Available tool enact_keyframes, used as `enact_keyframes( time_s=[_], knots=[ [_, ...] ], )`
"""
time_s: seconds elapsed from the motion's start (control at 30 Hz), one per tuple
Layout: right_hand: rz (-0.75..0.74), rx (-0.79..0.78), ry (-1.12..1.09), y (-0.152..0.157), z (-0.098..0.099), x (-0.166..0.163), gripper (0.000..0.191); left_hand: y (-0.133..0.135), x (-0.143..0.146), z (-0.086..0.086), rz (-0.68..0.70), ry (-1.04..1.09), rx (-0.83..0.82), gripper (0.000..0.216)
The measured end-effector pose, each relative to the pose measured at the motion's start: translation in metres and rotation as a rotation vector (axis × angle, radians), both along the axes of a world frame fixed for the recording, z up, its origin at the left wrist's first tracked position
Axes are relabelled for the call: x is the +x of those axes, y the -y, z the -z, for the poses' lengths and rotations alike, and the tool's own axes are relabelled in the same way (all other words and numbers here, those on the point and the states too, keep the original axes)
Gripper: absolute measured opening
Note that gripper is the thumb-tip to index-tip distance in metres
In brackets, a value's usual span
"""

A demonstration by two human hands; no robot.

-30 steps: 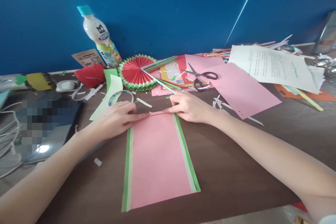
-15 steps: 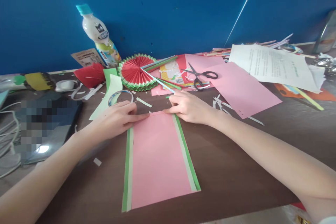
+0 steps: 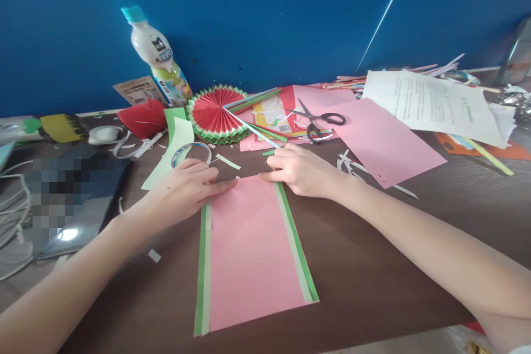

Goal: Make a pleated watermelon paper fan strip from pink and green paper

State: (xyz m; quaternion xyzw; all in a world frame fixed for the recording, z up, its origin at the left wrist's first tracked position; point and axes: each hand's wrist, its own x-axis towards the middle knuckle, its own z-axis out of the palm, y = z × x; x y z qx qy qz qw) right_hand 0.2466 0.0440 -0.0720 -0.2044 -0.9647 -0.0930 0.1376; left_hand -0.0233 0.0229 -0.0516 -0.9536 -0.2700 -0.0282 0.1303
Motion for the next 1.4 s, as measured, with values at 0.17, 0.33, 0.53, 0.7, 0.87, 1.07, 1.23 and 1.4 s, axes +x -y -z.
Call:
enact_keyframes(
  time_s=[0.17, 0.33, 0.53, 0.7, 0.87, 1.07, 1.23, 1.4],
  knots=[
    [-0.011, 0.010, 0.012, 0.000, -0.001, 0.000, 0.040, -0.001, 0.000, -0.001, 0.035, -0.002, -0.001, 0.043],
    [-0.027, 0.014, -0.005, 0.000, -0.002, -0.001, 0.035, 0.000, 0.000, -0.004, 0.029, -0.023, -0.051, 0.050],
    [-0.037, -0.011, -0.032, 0.000, -0.003, 0.000, 0.035, 0.001, -0.001, -0.009, -0.022, -0.079, -0.115, 0.054],
    [-0.019, -0.010, -0.047, 0.004, -0.001, -0.001, 0.031, 0.006, -0.002, -0.013, -0.127, -0.041, -0.150, 0.046],
    [-0.020, 0.041, -0.073, 0.006, 0.003, -0.004, 0.027, 0.010, 0.004, -0.015, -0.133, -0.076, -0.098, 0.024],
    [0.046, -0.088, -0.181, 0.008, 0.008, -0.013, 0.019, 0.008, 0.011, 0.000, -0.201, 0.085, -0.103, 0.027],
    [0.124, -0.262, -0.297, 0.006, 0.011, -0.020, 0.015, 0.007, 0.019, 0.007, -0.349, 0.327, -0.282, 0.015],
    [0.168, -0.481, -0.398, 0.006, 0.008, -0.023, 0.011, 0.009, 0.022, 0.003, -0.432, 0.498, -0.531, 0.008]
  ],
)
